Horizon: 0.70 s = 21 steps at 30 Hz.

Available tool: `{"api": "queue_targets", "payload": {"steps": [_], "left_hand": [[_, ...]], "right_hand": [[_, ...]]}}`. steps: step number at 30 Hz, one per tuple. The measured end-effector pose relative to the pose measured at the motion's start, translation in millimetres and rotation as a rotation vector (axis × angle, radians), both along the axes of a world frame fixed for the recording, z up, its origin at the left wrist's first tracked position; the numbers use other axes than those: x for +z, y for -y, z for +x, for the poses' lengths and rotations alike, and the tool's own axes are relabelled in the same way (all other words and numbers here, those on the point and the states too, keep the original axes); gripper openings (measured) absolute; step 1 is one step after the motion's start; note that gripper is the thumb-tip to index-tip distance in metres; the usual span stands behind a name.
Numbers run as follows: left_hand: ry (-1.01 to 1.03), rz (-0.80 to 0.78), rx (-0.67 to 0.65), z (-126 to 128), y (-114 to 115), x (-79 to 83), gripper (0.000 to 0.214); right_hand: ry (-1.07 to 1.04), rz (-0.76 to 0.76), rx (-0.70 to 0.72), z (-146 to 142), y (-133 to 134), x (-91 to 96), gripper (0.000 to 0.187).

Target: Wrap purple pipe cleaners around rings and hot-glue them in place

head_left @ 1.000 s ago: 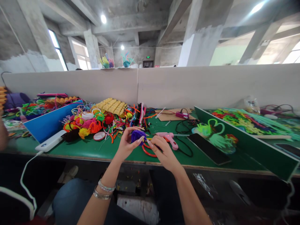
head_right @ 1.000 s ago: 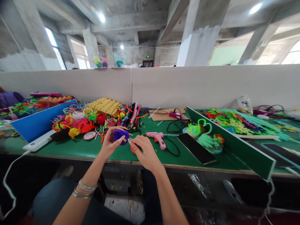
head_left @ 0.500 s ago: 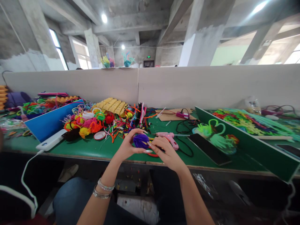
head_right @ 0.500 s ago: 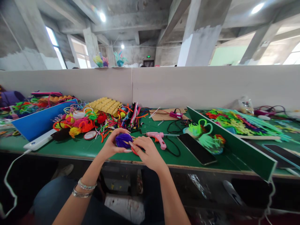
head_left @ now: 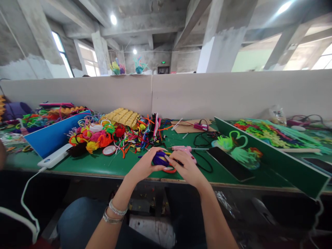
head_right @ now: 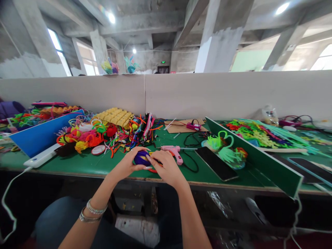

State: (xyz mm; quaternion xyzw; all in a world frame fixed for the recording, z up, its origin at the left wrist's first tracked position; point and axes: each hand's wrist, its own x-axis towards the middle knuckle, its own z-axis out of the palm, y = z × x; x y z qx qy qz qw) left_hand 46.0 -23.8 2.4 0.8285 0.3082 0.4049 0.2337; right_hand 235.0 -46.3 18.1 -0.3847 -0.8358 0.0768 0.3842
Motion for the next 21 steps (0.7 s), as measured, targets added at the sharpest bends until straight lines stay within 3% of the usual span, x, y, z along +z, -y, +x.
{"api": "queue_targets", "payload": {"steps": [6,13,21], "left_hand": [[0.059,-0.019,-0.017,0.7,-1.8,1.0,0.044],[0.086,-0.063,0.008,0.1,-0.5,1.4,0.046],[0.167,-0.16,0.036,2.9,2.1,8.9,0.038]], "right_hand": [[-0.064,0.019,0.028,-0.6,3.7,5.6,0.024],[-0.104,0.036,0.063,0.1,5.1,9.5,0.024],[-0.297,-0.078,-0.061,3.5,-3.8,4.4,0.03]]}}
